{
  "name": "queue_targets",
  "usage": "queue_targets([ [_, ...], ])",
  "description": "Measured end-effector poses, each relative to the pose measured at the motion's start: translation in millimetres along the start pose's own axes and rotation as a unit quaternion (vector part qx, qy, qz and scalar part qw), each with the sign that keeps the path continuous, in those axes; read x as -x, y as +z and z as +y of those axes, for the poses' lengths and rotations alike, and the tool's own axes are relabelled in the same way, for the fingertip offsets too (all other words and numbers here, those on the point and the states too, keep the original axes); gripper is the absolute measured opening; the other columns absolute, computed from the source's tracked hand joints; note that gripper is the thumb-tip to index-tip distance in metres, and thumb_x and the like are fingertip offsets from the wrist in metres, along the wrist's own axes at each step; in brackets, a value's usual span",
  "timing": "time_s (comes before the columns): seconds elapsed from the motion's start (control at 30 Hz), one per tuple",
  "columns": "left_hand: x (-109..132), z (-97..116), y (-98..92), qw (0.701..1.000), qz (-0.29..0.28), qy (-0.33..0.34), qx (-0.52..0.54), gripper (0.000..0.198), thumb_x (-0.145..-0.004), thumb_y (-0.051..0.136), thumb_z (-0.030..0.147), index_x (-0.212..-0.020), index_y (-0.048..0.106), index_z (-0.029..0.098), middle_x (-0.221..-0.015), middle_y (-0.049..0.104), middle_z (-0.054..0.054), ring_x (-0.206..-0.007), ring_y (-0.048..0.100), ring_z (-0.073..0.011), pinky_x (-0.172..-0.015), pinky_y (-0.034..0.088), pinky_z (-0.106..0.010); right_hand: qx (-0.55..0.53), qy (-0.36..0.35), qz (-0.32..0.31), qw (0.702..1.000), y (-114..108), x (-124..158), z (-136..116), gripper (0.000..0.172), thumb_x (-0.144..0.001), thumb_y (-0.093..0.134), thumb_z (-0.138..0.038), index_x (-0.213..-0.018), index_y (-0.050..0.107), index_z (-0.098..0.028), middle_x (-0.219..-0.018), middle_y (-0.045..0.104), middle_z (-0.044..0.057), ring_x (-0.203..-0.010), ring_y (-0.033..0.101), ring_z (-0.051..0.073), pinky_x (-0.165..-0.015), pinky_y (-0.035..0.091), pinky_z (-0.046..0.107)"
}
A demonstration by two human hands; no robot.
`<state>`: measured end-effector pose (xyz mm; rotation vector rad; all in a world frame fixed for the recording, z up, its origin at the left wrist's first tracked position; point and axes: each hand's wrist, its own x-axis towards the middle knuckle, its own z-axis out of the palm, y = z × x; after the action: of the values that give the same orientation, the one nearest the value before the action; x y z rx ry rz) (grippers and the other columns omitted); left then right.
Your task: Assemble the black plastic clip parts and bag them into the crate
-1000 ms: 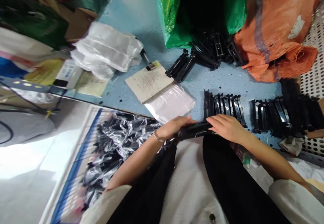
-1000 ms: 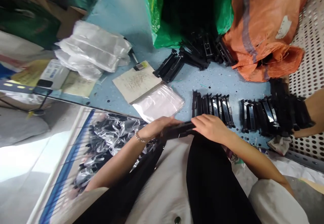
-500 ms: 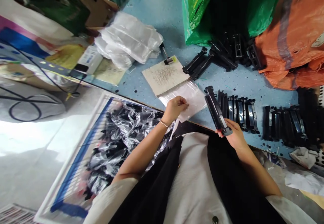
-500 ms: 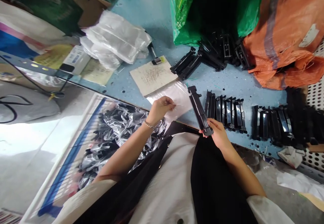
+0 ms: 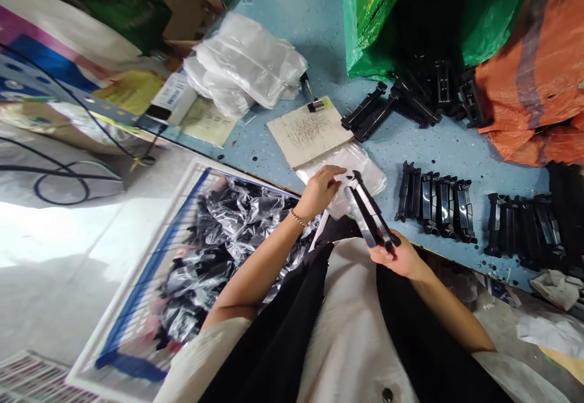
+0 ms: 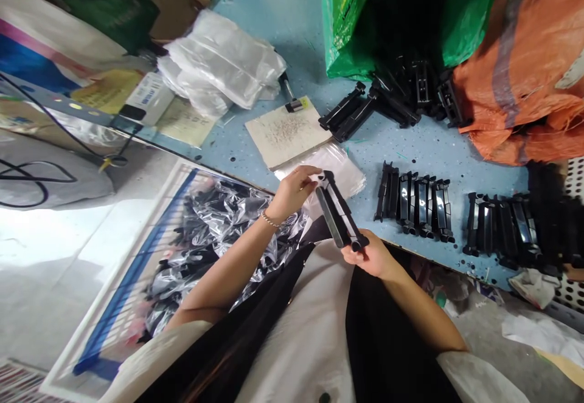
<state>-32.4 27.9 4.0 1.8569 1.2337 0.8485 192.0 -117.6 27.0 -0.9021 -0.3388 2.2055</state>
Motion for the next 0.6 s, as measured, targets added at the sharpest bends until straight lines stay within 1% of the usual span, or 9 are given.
queue_targets([
  [0.07,0.0,-1.2,-2.0,1.0,0.015,-0.006,-0.002,0.022,-0.086,0.056,0.012,-0.103,0.069,0.018,-0.105,0.071,-0.008,-0.084,0.066,-0.0151,-0.083,0.057,-0.031,-0.026,0.021,-0.015,0.999,-1.2,-7.4,0.7,0.033,-0.076,0.078,-0.04,-0.068,0.055,-0.017,-0.049,0.035,-0.01,-0.043,0.014,0.004,-0.043,0.013,0.022],
  [0.1,0.6,-2.0,-3.6,1.0,0.018,0.007,-0.019,0.02,-0.087,0.053,0.011,-0.096,0.069,0.018,-0.107,0.071,-0.009,-0.09,0.067,-0.0165,-0.087,0.057,-0.033,-0.035,0.016,-0.006,0.999,-1.9,-9.6,1.0,0.034,-0.075,0.079,-0.04,-0.068,0.054,-0.018,-0.05,0.034,-0.01,-0.044,0.013,0.004,-0.043,0.012,0.021],
  [0.17,2.4,-3.3,-6.9,0.996,0.005,0.051,-0.068,0.026,-0.09,0.047,0.01,-0.089,0.071,0.019,-0.114,0.071,-0.011,-0.104,0.068,-0.0201,-0.096,0.056,-0.038,-0.038,-0.016,0.023,0.999,-2.4,-10.1,1.4,0.036,-0.077,0.079,-0.036,-0.065,0.05,-0.019,-0.05,0.034,-0.01,-0.044,0.013,0.004,-0.043,0.012,0.021],
  [0.2,3.4,-3.6,-8.0,0.994,-0.006,0.067,-0.089,0.029,-0.092,0.045,0.01,-0.092,0.073,0.019,-0.118,0.07,-0.011,-0.109,0.068,-0.0213,-0.099,0.056,-0.04,-0.033,-0.032,0.033,0.998,-2.1,-8.8,1.5,0.037,-0.079,0.078,-0.034,-0.063,0.048,-0.019,-0.049,0.034,-0.01,-0.044,0.014,0.004,-0.044,0.013,0.021],
  [0.27,4.6,-3.1,-8.5,0.991,-0.025,0.08,-0.103,0.034,-0.094,0.044,0.011,-0.107,0.074,0.019,-0.124,0.069,-0.012,-0.114,0.068,-0.0223,-0.103,0.056,-0.042,-0.024,-0.035,0.021,0.999,-0.7,-6.2,1.8,0.037,-0.081,0.076,-0.031,-0.062,0.047,-0.018,-0.049,0.034,-0.009,-0.043,0.016,0.003,-0.045,0.015,0.021],
  [0.33,4.7,-1.7,-7.9,0.992,-0.039,0.084,-0.087,0.042,-0.091,0.045,0.007,-0.123,0.07,0.018,-0.129,0.067,-0.013,-0.123,0.065,-0.0229,-0.109,0.053,-0.042,-0.028,0.004,-0.017,0.999,0.0,-6.2,1.9,0.034,-0.083,0.074,-0.033,-0.064,0.051,-0.017,-0.049,0.033,-0.009,-0.042,0.015,0.003,-0.044,0.015,0.021],
  [0.4,4.2,-0.3,-8.3,0.993,-0.053,0.083,-0.07,0.05,-0.088,0.046,0.005,-0.133,0.064,0.018,-0.136,0.064,-0.014,-0.129,0.061,-0.0237,-0.113,0.051,-0.042,-0.05,0.055,-0.05,0.996,-1.4,-8.7,1.5,0.03,-0.082,0.074,-0.036,-0.068,0.058,-0.015,-0.048,0.03,-0.011,-0.042,0.011,0.003,-0.042,0.013,0.02],
  [0.5,4.2,0.9,-12.1,0.993,-0.064,0.08,-0.066,0.056,-0.089,0.047,0.005,-0.142,0.057,0.018,-0.142,0.059,-0.016,-0.128,0.062,-0.0245,-0.109,0.054,-0.042,-0.089,0.081,-0.065,0.991,-5.6,-12.3,-0.4,0.028,-0.082,0.076,-0.037,-0.079,0.065,-0.011,-0.049,0.025,-0.013,-0.043,0.005,0.003,-0.04,0.012,0.017],
  [0.6,7.9,6.0,-13.5,0.989,-0.061,0.108,-0.083,0.064,-0.086,0.046,0.001,-0.148,0.05,0.017,-0.145,0.056,-0.017,-0.131,0.06,-0.0244,-0.104,0.058,-0.037,-0.108,0.101,-0.094,0.984,-6.4,-16.7,-3.4,0.031,-0.087,0.073,-0.04,-0.081,0.065,-0.011,-0.049,0.023,-0.014,-0.044,0.004,0.004,-0.039,0.015,0.016],
])
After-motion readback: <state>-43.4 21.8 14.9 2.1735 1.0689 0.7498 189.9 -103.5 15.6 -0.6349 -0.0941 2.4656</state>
